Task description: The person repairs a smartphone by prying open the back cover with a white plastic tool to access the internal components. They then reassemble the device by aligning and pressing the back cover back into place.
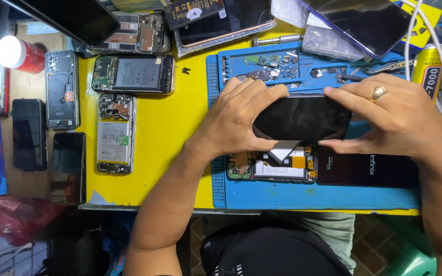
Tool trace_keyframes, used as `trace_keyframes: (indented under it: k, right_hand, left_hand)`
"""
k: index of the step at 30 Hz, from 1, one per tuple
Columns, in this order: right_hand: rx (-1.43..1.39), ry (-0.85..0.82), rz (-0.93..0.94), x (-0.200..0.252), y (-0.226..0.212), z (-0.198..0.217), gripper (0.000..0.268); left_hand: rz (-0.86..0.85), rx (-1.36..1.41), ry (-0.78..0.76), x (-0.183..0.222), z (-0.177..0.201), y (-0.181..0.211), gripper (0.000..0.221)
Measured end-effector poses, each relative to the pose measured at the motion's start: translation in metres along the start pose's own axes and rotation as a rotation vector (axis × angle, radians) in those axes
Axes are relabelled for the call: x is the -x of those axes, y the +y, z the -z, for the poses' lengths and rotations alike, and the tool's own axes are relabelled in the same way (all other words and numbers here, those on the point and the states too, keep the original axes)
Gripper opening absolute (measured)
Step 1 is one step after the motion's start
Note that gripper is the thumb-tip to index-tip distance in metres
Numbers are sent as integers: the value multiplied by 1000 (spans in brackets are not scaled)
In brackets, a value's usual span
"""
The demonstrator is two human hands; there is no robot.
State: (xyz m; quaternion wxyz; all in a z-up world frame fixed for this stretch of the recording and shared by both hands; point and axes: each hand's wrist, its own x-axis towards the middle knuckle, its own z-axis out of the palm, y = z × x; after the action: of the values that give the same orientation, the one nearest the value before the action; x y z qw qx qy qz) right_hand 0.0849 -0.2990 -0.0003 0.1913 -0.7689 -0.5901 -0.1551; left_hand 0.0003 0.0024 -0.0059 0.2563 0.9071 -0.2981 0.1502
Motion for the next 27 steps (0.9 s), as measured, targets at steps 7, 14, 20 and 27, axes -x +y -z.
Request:
trace_keyframes:
  k: [7,14,20,27]
  right_hand:
    - [-2,3,3,0,-1,0,84]
    - [-13,0,3,-1,-2,1,85]
    - [-5,-4,7,-4,-2,3,84]
    - [-23,8,18,-10,-4,9,79]
  left_hand:
    - [1,6,4,1,0,0,71]
    - [-9,-4,15,0,1,1,72]
    - [-14,4,24,0,4,1,71]
    - [-24,-20,19,-6,8,6,60]
